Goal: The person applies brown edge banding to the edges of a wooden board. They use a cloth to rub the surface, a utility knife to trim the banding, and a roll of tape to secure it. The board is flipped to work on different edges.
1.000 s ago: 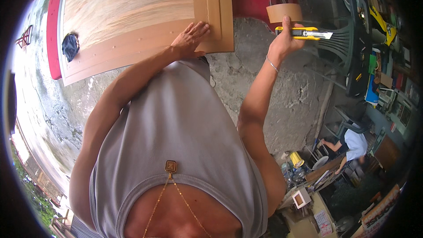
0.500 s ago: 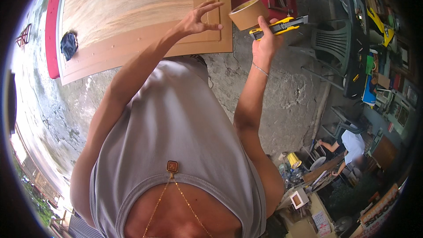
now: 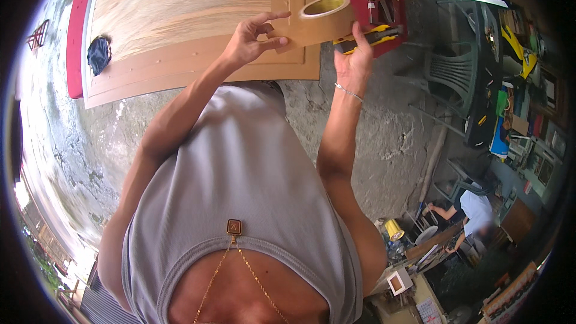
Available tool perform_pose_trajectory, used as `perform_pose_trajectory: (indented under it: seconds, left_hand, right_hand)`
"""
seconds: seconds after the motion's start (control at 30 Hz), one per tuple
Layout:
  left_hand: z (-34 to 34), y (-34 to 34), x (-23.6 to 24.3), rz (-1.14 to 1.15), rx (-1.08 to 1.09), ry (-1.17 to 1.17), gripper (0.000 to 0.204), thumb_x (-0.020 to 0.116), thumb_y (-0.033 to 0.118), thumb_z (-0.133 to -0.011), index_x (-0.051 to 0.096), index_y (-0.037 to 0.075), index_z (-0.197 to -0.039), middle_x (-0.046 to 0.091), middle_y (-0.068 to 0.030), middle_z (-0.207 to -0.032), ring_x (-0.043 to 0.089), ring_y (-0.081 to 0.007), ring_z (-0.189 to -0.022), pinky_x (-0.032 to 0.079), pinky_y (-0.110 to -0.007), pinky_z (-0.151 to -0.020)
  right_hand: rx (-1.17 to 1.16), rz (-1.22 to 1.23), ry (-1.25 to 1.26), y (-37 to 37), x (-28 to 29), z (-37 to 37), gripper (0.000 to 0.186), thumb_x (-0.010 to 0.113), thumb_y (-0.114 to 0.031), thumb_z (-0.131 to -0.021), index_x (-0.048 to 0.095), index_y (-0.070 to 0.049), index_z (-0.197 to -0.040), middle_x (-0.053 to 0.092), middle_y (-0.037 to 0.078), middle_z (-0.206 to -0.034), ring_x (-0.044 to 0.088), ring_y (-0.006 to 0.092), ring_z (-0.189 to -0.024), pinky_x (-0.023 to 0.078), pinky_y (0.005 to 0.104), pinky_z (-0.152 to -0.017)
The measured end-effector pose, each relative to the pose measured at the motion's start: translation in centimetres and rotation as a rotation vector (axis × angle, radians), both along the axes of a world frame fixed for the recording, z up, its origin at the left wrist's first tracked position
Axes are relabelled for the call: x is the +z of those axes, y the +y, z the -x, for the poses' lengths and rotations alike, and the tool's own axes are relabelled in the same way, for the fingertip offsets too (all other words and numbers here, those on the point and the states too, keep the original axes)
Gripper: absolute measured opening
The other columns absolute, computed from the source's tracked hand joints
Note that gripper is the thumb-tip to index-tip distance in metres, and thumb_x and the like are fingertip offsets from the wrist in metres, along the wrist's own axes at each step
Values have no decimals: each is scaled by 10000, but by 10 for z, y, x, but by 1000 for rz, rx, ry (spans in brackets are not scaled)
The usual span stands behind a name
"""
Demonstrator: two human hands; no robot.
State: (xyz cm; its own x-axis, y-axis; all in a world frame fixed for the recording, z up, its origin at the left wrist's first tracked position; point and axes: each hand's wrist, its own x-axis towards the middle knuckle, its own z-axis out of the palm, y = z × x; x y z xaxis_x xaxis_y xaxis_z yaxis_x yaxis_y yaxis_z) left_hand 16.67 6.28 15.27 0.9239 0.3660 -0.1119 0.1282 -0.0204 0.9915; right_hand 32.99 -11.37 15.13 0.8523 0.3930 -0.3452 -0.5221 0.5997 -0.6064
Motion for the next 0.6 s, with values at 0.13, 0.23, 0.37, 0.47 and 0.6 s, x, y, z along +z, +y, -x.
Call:
perform_pose_trajectory:
  seconds: [0.13, 0.23, 0.37, 0.47, 0.6]
  left_hand:
    - [0, 20, -5, 2, -16, -92, 596, 772, 136, -831, 545, 156, -1381, 709, -2, -750, 644, -77, -874, 417, -353, -994]
    - [6, 29, 3, -165, -45, -171, 546, 783, 165, -810, 601, 180, -1325, 698, -40, -790, 629, -101, -771, 493, -334, -883]
    - [11, 47, 14, -408, -172, -321, 427, 791, 179, -795, 659, 130, -1198, 715, -80, -957, 681, -207, -908, 522, -367, -865]
    - [21, 63, 26, -595, -107, -171, 338, 786, 171, -801, 670, 90, -1107, 704, -79, -1050, 670, -258, -996, 519, -353, -874]
    - [28, 111, -23, -951, 301, -47, 302, 769, 335, -801, 706, 161, -1040, 683, -61, -1079, 673, -282, -930, 545, -381, -779]
  right_hand:
    - [175, -164, 81, 13, 13, 23, 154, 710, -64, -858, 616, -100, -974, 648, 46, -952, 620, 212, -959, 495, 396, -875]
    - [217, -215, 265, 18, 6, 19, 110, 670, -72, -890, 616, -79, -986, 657, 56, -958, 638, 198, -939, 518, 371, -854]
    - [469, -314, 317, 26, -5, 3, 99, 593, -112, -950, 625, -61, -1028, 675, 77, -1005, 663, 204, -957, 543, 385, -845]
    - [565, -158, 295, 56, -29, -15, 199, 601, -231, -969, 640, -55, -1054, 703, 79, -991, 683, 223, -938, 579, 404, -749]
    - [613, 649, -326, 95, -44, -12, 486, 572, -484, -950, 587, -1, -993, 619, 100, -689, 592, 196, -475, 475, 317, -421]
